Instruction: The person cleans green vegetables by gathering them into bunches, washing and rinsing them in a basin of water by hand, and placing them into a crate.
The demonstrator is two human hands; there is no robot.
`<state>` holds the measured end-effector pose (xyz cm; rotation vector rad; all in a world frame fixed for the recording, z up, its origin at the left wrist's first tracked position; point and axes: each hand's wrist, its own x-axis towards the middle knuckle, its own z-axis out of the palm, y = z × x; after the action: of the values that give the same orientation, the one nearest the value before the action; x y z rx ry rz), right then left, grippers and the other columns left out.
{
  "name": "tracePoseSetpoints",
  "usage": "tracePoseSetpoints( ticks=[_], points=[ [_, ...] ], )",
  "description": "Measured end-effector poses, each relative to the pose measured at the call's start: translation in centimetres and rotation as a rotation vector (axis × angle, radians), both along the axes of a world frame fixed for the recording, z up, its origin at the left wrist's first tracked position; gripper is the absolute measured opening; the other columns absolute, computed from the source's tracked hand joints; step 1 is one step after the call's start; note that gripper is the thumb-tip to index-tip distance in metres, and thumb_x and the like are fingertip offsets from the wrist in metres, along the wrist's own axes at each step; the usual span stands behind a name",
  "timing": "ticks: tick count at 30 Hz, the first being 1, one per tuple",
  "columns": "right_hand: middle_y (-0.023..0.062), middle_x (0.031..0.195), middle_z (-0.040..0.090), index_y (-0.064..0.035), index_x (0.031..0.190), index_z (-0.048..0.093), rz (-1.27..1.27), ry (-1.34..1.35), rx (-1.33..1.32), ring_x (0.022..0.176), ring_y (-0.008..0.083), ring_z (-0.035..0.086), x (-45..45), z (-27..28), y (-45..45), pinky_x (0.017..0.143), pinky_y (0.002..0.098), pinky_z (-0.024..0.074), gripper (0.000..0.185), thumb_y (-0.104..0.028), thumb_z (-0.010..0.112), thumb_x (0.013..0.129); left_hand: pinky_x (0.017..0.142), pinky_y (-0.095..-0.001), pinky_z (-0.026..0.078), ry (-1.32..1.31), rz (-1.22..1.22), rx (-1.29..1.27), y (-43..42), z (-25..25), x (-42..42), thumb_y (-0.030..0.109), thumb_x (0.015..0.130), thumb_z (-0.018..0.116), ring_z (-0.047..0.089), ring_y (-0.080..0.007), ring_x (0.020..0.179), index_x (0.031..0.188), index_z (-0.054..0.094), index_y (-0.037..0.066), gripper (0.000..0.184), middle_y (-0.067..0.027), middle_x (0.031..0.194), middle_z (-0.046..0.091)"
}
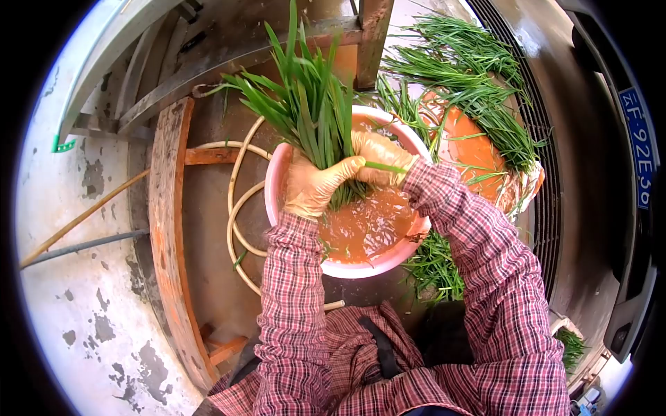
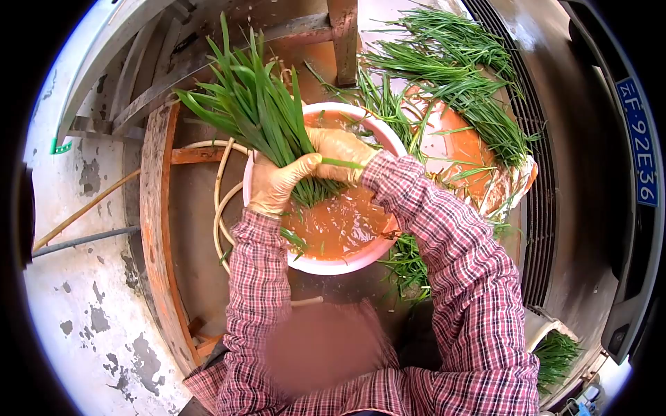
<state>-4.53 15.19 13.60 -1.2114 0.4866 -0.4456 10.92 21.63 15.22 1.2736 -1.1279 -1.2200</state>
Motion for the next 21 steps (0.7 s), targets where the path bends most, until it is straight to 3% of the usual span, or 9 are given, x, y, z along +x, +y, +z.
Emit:
tracePoseSetpoints(
  ticks=[3, 5, 7, 9, 11, 14, 16, 19, 21],
  points=[
    [0.0131, 0.116, 0.069, -0.0119, 0.127, 0.064, 0.076, 0.439, -0.631, 0.110, 0.0238, 0.064, -1.7, -3.5, 1.8, 0.090, 0.0394, 0.0518, 0.036, -0.025, 0.062, 0.093, 0.091, -0.0320, 0.053, -0.132, -0.016, 0.076, 0.9, -3.2, -2.1, 0.021, 0.074, 0.089, 0.065, -0.0205, 0.105, 0.122, 0.059, -0.002, 0.061, -0.0117, 0.119, 0.067],
    [0.0135, 0.106, 0.071, -0.0099, 0.111, 0.071, 0.392, 1.088, -0.879, 0.102, 0.0294, 0.067, -1.4, -3.0, 2.1, 0.085, 0.0403, 0.0533, 0.030, -0.025, 0.069, 0.085, 0.092, -0.0323, 0.052, -0.363, -0.066, 0.228, 1.4, -3.4, -2.6, 0.019, 0.075, 0.088, 0.066, -0.0220, 0.106, 0.124, 0.058, -0.002, 0.062, -0.0118, 0.118, 0.068],
    [0.0129, 0.103, 0.072, -0.0116, 0.106, 0.072, 0.228, 0.949, -0.852, 0.099, 0.0316, 0.067, -2.3, -4.4, 2.8, 0.085, 0.0405, 0.0536, 0.028, -0.025, 0.072, 0.081, 0.092, -0.0325, 0.052, 0.047, 0.015, 0.156, 2.2, -5.2, -3.0, 0.017, 0.074, 0.088, 0.067, -0.0230, 0.106, 0.125, 0.058, -0.002, 0.062, -0.0122, 0.117, 0.069],
    [0.0123, 0.100, 0.072, -0.0133, 0.100, 0.074, 0.058, 0.799, -0.820, 0.097, 0.0338, 0.068, -2.8, -4.1, 3.5, 0.084, 0.0407, 0.0539, 0.027, -0.025, 0.075, 0.076, 0.092, -0.0335, 0.053, 0.029, 0.038, 0.119, 2.7, -5.6, -3.7, 0.013, 0.075, 0.087, 0.067, -0.0211, 0.104, 0.124, 0.059, -0.002, 0.059, -0.0115, 0.118, 0.069],
    [0.0107, 0.105, 0.072, -0.0173, 0.104, 0.073, 0.226, 0.871, -0.813, 0.099, 0.0323, 0.068, -3.3, -3.1, 3.6, 0.087, 0.0408, 0.0533, 0.032, -0.028, 0.078, 0.075, 0.092, -0.0349, 0.054, -0.018, 0.143, 0.095, 3.5, -5.5, -4.4, 0.009, 0.075, 0.087, 0.067, -0.0209, 0.102, 0.120, 0.062, -0.002, 0.052, -0.0108, 0.117, 0.069],
    [0.0116, 0.118, 0.069, -0.0232, 0.133, 0.060, 0.133, 0.668, -0.662, 0.112, 0.0317, 0.064, -4.8, -4.3, 3.3, 0.098, 0.0409, 0.0489, 0.060, -0.033, 0.080, 0.078, 0.090, -0.0358, 0.054, -0.200, 0.232, -0.078, 3.1, -3.2, -3.5, 0.014, 0.080, 0.083, 0.067, -0.0179, 0.098, 0.115, 0.066, -0.001, 0.042, -0.0102, 0.110, 0.071],
    [0.0137, 0.127, 0.066, -0.0174, 0.143, 0.051, 0.154, 0.686, -0.637, 0.120, 0.0303, 0.061, -6.3, -3.4, 2.0, 0.104, 0.0380, 0.0455, 0.072, -0.035, 0.078, 0.079, 0.086, -0.0359, 0.055, -0.023, 0.290, -0.134, 2.5, -0.6, -1.6, 0.011, 0.082, 0.081, 0.066, -0.0178, 0.092, 0.114, 0.065, 0.001, 0.038, -0.0076, 0.109, 0.069],
    [0.0131, 0.124, 0.067, -0.0066, 0.142, 0.050, -0.017, 0.801, -0.428, 0.112, 0.0310, 0.064, -8.4, -0.9, 2.0, 0.099, 0.0374, 0.0492, 0.064, -0.034, 0.069, 0.087, 0.086, -0.0339, 0.053, 0.103, 0.450, -0.105, 3.6, -1.5, -2.1, 0.010, 0.080, 0.082, 0.064, -0.0164, 0.092, 0.117, 0.063, 0.002, 0.042, -0.0067, 0.108, 0.066],
    [0.0133, 0.120, 0.069, -0.0106, 0.141, 0.052, -0.022, 0.858, -0.489, 0.109, 0.0299, 0.066, -9.0, -0.9, 2.6, 0.095, 0.0380, 0.0510, 0.058, -0.035, 0.065, 0.089, 0.092, -0.0309, 0.051, -0.229, 0.368, -0.154, 4.0, -4.2, -2.9, 0.009, 0.076, 0.086, 0.063, -0.0173, 0.101, 0.119, 0.062, 0.003, 0.050, -0.0073, 0.113, 0.066]
  ],
)
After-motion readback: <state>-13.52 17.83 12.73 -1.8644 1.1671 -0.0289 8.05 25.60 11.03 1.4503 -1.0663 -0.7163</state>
